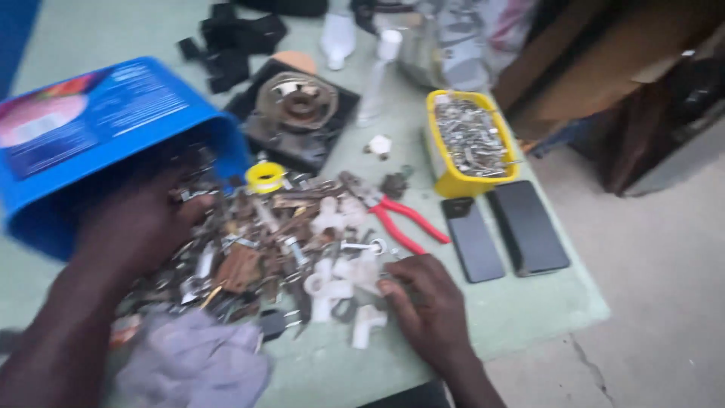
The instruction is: The person assembles small white plastic components by inserting metal pins into them. They repeatedly reach into a blue container to retrieve pins and other hardware, then manipulate the plastic pieces on a cluttered work surface.
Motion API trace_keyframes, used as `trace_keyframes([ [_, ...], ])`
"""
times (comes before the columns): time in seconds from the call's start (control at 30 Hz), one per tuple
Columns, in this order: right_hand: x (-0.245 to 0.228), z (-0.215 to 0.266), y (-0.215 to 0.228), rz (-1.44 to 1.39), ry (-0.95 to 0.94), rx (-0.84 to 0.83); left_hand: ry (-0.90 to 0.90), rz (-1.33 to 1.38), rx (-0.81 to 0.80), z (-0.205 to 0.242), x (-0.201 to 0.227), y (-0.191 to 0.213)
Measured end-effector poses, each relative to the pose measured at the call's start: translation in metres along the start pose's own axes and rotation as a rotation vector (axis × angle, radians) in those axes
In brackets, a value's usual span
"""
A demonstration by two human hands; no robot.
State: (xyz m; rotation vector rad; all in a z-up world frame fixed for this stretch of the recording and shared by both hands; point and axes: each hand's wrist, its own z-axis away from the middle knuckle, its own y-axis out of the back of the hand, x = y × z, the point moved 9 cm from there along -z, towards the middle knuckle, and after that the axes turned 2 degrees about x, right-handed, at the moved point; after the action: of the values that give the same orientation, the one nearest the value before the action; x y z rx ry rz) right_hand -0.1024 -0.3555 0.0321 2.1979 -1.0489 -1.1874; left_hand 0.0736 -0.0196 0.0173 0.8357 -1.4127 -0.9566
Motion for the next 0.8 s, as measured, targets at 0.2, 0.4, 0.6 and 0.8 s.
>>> trace_keyframes([
  [0.2, -0.005, 0.004, 0.0, -0.038, 0.045, 0.049, 0.001, -0.149, 0.08, -0.002, -0.005, 0.0],
  [0.4, -0.009, -0.003, 0.008, -0.06, 0.019, 0.033, -0.021, -0.257, 0.094, 0.005, 0.014, 0.007],
  [0.6, -0.004, -0.001, 0.015, -0.022, 0.07, 0.061, -0.069, -0.457, 0.059, 0.033, 0.02, 0.001],
  [0.8, -0.038, -0.005, 0.001, -0.07, 0.195, -0.017, -0.271, -0.151, 0.126, 0.091, -0.003, -0.033],
])
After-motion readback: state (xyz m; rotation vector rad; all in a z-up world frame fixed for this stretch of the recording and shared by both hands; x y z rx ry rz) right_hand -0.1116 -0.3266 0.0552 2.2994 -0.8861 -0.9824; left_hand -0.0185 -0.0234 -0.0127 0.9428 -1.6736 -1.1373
